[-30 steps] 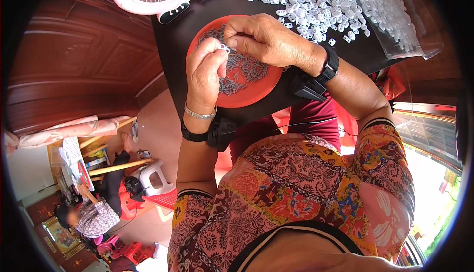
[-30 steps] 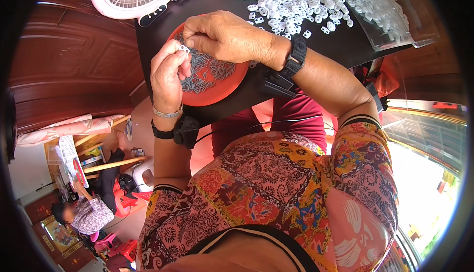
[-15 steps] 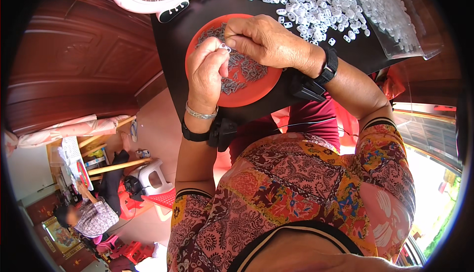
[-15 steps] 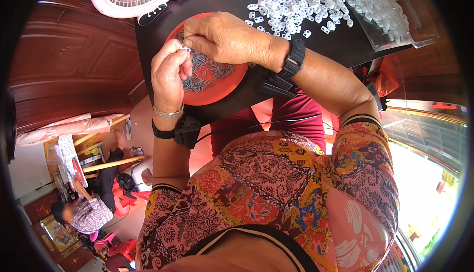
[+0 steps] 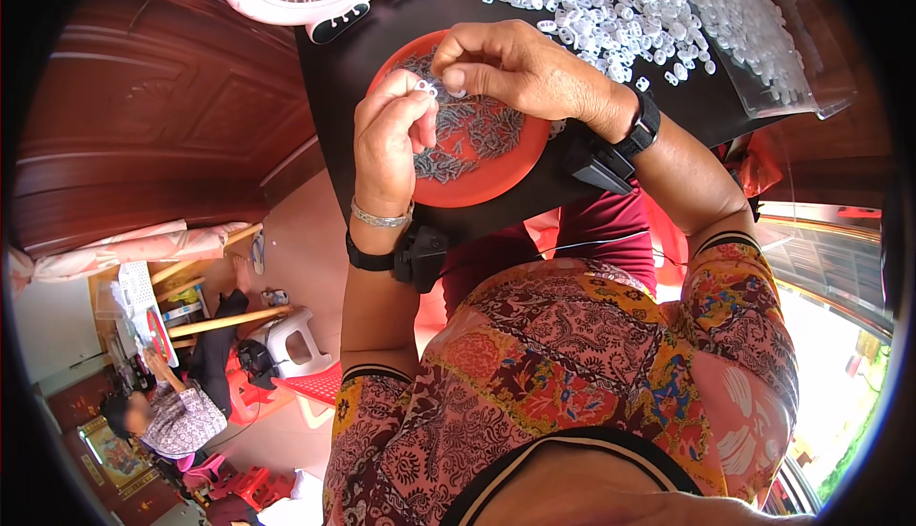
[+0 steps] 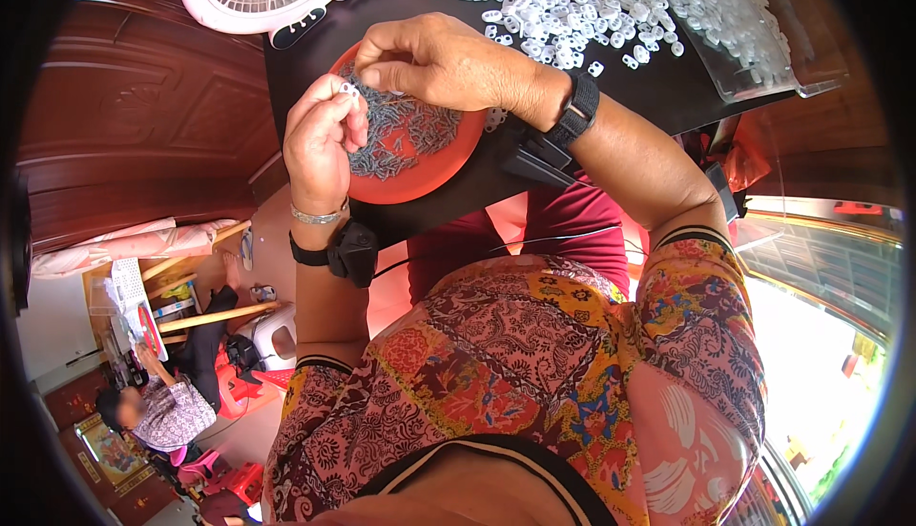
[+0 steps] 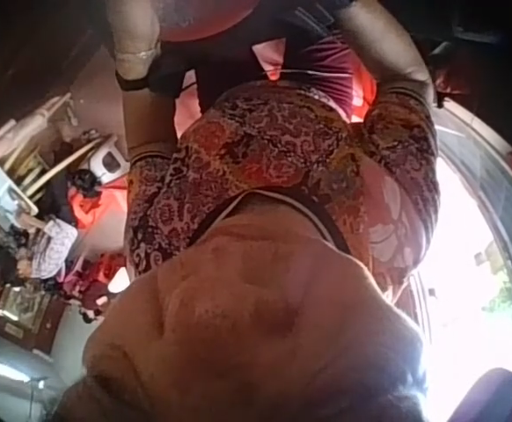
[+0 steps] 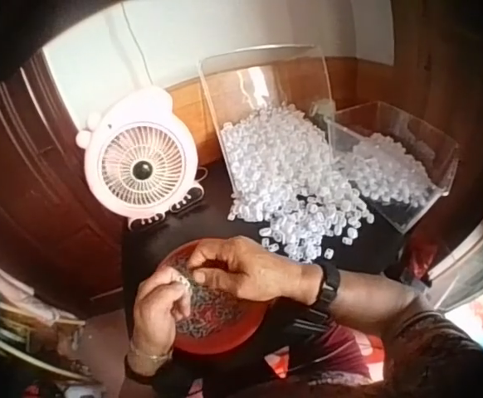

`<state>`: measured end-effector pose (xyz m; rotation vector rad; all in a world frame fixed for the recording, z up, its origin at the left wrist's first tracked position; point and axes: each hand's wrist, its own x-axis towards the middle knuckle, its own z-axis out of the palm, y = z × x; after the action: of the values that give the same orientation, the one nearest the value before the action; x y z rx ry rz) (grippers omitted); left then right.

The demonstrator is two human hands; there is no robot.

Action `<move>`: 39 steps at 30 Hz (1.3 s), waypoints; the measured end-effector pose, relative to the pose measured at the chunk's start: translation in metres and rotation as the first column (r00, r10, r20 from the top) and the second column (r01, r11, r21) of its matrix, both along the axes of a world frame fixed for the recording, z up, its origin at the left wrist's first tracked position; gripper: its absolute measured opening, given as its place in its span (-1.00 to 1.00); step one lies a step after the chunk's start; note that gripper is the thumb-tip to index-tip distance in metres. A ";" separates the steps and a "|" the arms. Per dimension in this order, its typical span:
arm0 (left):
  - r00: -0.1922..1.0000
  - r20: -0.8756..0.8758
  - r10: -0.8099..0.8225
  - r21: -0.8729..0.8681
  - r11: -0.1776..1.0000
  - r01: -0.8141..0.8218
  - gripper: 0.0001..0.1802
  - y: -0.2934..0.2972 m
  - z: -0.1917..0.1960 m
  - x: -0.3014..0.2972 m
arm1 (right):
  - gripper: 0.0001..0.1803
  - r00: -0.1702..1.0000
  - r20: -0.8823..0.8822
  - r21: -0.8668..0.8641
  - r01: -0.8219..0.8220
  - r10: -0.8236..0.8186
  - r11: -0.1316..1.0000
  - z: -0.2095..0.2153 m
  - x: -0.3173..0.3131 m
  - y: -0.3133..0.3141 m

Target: Assembling metal pins into small white plastic components at a desk.

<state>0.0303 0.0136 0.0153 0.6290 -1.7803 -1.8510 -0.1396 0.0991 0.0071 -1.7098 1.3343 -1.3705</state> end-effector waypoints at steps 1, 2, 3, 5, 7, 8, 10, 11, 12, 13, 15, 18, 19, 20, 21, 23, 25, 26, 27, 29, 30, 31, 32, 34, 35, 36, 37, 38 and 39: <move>1.000 0.000 0.001 0.000 1.000 -0.001 -0.75 0.000 0.000 0.000 | -0.80 1.000 0.000 0.000 -0.001 0.001 1.000 0.001 0.000 0.000; 1.000 0.002 -0.004 0.001 1.000 0.004 -0.74 0.000 0.001 0.000 | -0.81 1.000 -0.002 -0.005 -0.030 0.030 1.000 0.003 0.001 0.001; 1.000 0.004 -0.008 0.002 1.000 0.008 -0.74 0.001 0.001 0.000 | -0.82 0.998 -0.004 -0.009 -0.059 0.059 0.998 0.004 0.002 0.002; 1.000 0.008 -0.021 -0.003 1.000 0.021 -0.74 0.002 0.002 -0.001 | -0.83 0.998 0.012 -0.002 -0.055 0.055 0.999 0.002 0.003 0.001; 0.999 0.013 -0.035 -0.007 0.999 0.035 -0.74 0.002 0.002 -0.001 | -0.84 0.998 0.029 0.004 -0.050 0.050 0.999 0.001 0.003 0.001; 0.999 0.021 -0.047 -0.016 0.999 0.048 -0.74 0.001 0.002 0.000 | -0.85 0.999 -0.008 -0.010 -0.042 0.042 0.999 0.002 0.003 0.001; 0.998 0.029 -0.059 -0.023 0.998 0.060 -0.75 0.001 0.001 0.000 | -0.86 0.998 -0.045 -0.023 -0.034 0.033 0.999 0.004 0.003 0.002; 0.997 0.022 -0.068 -0.024 0.997 0.069 -0.75 0.001 0.001 0.000 | -0.87 0.994 -0.112 -0.035 -0.010 0.006 0.999 0.006 0.003 0.004; 0.997 0.015 -0.076 -0.024 0.997 0.077 -0.75 0.001 0.001 0.000 | -0.87 0.984 -0.179 -0.048 0.012 -0.020 0.999 0.007 0.003 0.004; 0.997 0.015 -0.076 -0.023 0.997 0.076 -0.75 0.001 0.000 0.000 | -0.87 0.984 -0.179 -0.047 0.012 -0.020 0.999 0.007 0.003 0.004; 0.996 0.015 -0.084 -0.060 0.995 0.084 -0.76 0.002 0.000 -0.001 | -0.88 0.960 -0.274 -0.112 0.025 -0.055 0.993 0.005 0.002 0.004; 0.995 0.046 -0.094 -0.064 0.993 0.097 -0.76 0.003 0.001 -0.001 | -0.87 0.956 -0.288 -0.088 0.020 -0.045 0.996 0.004 0.001 0.004; 0.995 0.046 -0.093 -0.063 0.993 0.096 -0.76 0.003 0.001 0.000 | -0.87 0.957 -0.288 -0.087 0.020 -0.044 0.996 0.003 0.001 0.003; 0.993 0.054 -0.100 -0.075 0.992 0.104 -0.76 0.003 0.000 -0.001 | -0.86 0.954 -0.298 -0.103 0.010 -0.040 0.995 0.001 0.000 0.003; 0.992 0.063 -0.107 -0.086 0.990 0.112 -0.77 0.003 -0.001 -0.001 | -0.85 0.951 -0.308 -0.118 0.000 -0.037 0.993 0.000 0.000 0.003; 0.992 0.071 -0.105 -0.102 0.988 0.112 -0.77 0.004 -0.001 -0.001 | -0.84 0.951 -0.308 -0.098 -0.006 -0.024 0.995 0.001 0.001 0.004; 0.992 0.080 -0.098 -0.119 0.987 0.107 -0.77 0.004 -0.001 0.001 | -0.83 0.952 -0.307 -0.080 -0.017 -0.008 0.997 0.002 0.003 0.003; 0.991 0.079 -0.103 -0.115 0.987 0.112 -0.77 0.003 -0.002 0.001 | -0.81 0.950 -0.312 -0.068 -0.018 -0.004 0.997 0.001 0.002 0.003; 0.991 0.078 -0.109 -0.112 0.987 0.117 -0.77 0.002 -0.002 0.001 | -0.78 0.948 -0.317 -0.057 -0.019 0.000 0.998 0.001 0.002 0.002; 0.995 0.053 -0.090 -0.062 0.994 0.093 -0.77 0.004 0.001 -0.001 | -0.76 0.970 -0.243 -0.037 -0.020 0.010 0.999 -0.002 -0.002 0.001; 0.997 0.030 -0.069 -0.013 0.997 0.070 -0.77 0.005 0.001 -0.002 | -0.74 0.986 -0.167 -0.016 -0.021 0.018 1.000 -0.003 -0.004 0.000; 0.997 0.029 -0.069 -0.013 0.998 0.069 -0.77 0.003 0.001 -0.002 | -0.74 0.986 -0.168 -0.017 -0.022 0.019 1.000 -0.001 -0.007 0.001; 0.998 0.011 -0.058 -0.008 0.998 0.058 -0.80 -0.002 0.000 0.000 | -0.71 0.984 -0.156 0.005 0.088 -0.086 0.996 0.006 -0.010 0.001; 0.996 -0.083 -0.031 0.037 0.999 0.035 -0.84 -0.008 -0.003 0.005 | -0.77 0.961 -0.167 0.017 0.227 -0.221 0.974 0.005 -0.014 -0.002; 0.991 -0.125 0.048 0.101 0.994 -0.036 -0.82 -0.006 -0.001 0.004 | -0.77 0.960 -0.170 0.017 0.230 -0.224 0.973 -0.001 -0.015 -0.004; 0.989 -0.138 0.055 0.118 0.992 -0.038 -0.83 -0.007 0.000 0.004 | -0.82 0.910 -0.340 -0.130 0.203 -0.236 0.970 -0.006 -0.015 -0.006; 0.987 -0.149 0.061 0.136 0.990 -0.041 -0.84 -0.007 0.000 0.004 | -0.86 0.828 -0.494 -0.266 0.147 -0.266 0.953 -0.009 -0.014 -0.007; 0.986 -0.152 0.063 0.137 0.990 -0.042 -0.84 -0.007 0.001 0.004 | -0.86 0.807 -0.530 -0.227 0.162 -0.262 0.960 -0.010 -0.009 -0.006; 0.986 -0.159 0.055 0.128 0.991 -0.035 -0.84 -0.006 0.001 0.004 | -0.86 0.806 -0.532 -0.226 0.160 -0.259 0.961 -0.012 -0.007 -0.007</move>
<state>0.0343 0.0073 0.0165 0.5419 -1.5440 -1.9352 -0.1466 0.0924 -0.0052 -2.2535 1.8131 -1.1615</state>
